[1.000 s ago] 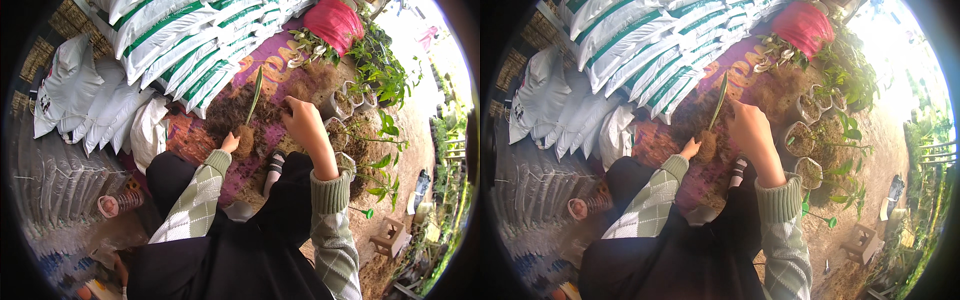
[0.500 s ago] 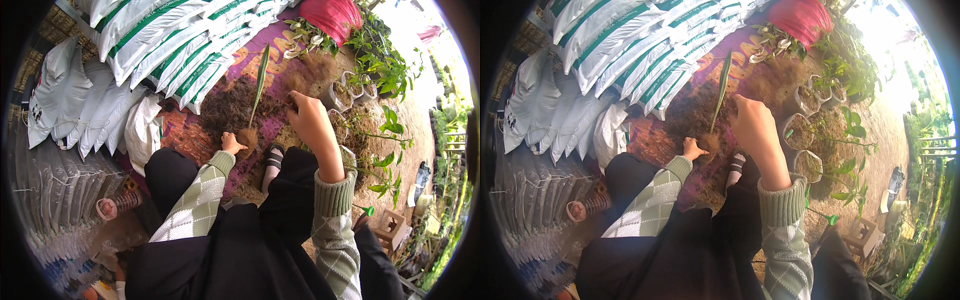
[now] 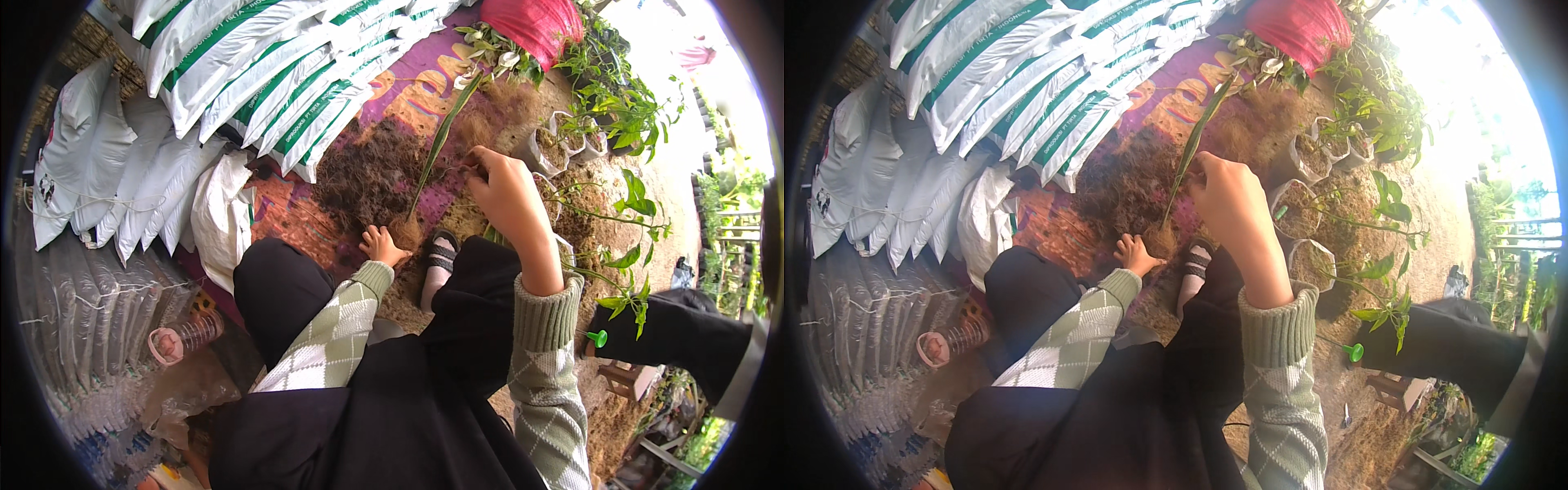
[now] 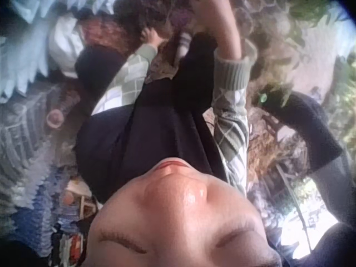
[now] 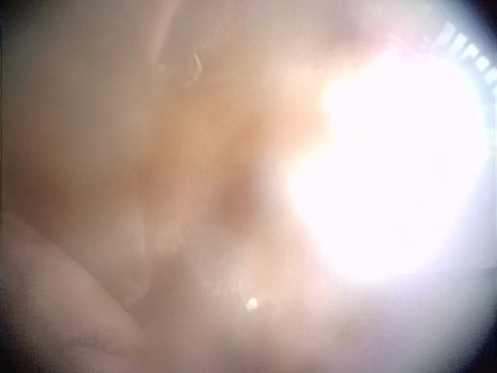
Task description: The person sits on a mat and prepares a plant cutting by hand. They remove excess fibrous material from the root ball, trim the stem with a small knife, and then re-wrap the root ball with fresh fibrous material.
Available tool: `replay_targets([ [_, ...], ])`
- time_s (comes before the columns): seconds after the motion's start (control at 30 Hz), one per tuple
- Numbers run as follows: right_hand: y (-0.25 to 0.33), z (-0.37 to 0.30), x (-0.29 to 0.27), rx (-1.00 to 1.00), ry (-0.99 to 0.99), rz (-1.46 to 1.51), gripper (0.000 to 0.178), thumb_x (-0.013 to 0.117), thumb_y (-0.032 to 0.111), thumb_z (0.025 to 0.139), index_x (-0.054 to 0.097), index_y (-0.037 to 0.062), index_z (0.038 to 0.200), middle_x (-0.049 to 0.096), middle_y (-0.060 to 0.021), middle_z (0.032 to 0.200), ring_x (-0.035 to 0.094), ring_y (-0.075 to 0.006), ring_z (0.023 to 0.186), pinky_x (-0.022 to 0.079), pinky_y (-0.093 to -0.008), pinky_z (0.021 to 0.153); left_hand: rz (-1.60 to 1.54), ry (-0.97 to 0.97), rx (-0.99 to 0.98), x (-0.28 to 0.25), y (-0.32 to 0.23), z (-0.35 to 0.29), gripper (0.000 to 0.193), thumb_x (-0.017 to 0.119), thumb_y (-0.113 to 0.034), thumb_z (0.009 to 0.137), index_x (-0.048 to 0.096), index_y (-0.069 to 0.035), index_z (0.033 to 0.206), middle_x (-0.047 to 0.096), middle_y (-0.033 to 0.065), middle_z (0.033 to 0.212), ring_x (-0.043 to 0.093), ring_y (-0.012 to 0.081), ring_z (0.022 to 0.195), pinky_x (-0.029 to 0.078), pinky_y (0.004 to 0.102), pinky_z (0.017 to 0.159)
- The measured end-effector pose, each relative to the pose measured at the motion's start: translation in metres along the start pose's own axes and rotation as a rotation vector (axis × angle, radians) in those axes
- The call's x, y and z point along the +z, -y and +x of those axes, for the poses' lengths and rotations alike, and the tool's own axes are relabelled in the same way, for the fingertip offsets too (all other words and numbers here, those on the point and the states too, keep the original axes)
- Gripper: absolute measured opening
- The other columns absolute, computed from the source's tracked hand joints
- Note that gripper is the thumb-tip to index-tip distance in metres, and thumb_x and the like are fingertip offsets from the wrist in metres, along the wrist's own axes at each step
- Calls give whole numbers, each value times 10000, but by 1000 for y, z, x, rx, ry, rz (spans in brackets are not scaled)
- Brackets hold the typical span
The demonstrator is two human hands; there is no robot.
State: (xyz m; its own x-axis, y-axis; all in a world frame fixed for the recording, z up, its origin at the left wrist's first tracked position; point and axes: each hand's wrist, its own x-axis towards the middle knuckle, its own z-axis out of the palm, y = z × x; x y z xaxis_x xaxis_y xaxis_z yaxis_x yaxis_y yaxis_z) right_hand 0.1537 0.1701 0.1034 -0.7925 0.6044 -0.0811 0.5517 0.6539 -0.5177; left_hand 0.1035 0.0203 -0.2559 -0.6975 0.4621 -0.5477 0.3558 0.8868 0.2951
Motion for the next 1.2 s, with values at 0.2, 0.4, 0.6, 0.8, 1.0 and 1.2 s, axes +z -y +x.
replay_targets([
  [0.2,-3,4,5,-24,-29,-17,353,647,100,794,612,-63,1104,640,-272,907,617,-414,907,488,-431,789,149,-137,190,9,2,-5,1010,840,-545,576,400,20,1288,366,189,1367,351,332,1268,323,550,970],
  [0.4,-6,8,12,-28,22,-33,313,645,101,790,625,-51,1063,642,-265,885,616,-413,895,490,-444,785,45,-59,226,11,8,15,947,840,-522,545,463,-37,1266,538,126,1255,448,276,1234,288,520,1001],
  [0.6,-21,5,6,-42,-78,-67,310,646,115,791,631,-49,1053,644,-268,886,625,-409,877,494,-438,789,-552,213,216,-22,33,26,779,829,-438,640,565,-18,1241,627,146,1191,556,282,1149,322,507,1007],
  [0.8,-16,6,-3,-31,-96,-16,338,654,133,783,633,-44,1070,647,-270,932,622,-405,924,490,-446,817,-1328,242,314,-86,27,-17,533,810,-242,758,594,23,1167,664,83,1083,631,176,991,477,318,919],
  [1.0,19,21,15,-141,-107,325,220,642,106,817,686,5,1008,678,-167,812,622,-159,715,494,-305,674,-1331,144,640,-204,8,-62,674,810,-387,744,532,28,1196,654,95,1046,641,192,984,503,342,929],
  [1.2,64,36,39,-359,-151,1061,204,546,120,944,658,-22,1037,649,-18,910,568,-80,834,457,-237,761,-1507,204,880,-298,-2,-132,762,756,-351,775,398,20,1336,581,131,1192,610,214,1064,517,371,929],
])
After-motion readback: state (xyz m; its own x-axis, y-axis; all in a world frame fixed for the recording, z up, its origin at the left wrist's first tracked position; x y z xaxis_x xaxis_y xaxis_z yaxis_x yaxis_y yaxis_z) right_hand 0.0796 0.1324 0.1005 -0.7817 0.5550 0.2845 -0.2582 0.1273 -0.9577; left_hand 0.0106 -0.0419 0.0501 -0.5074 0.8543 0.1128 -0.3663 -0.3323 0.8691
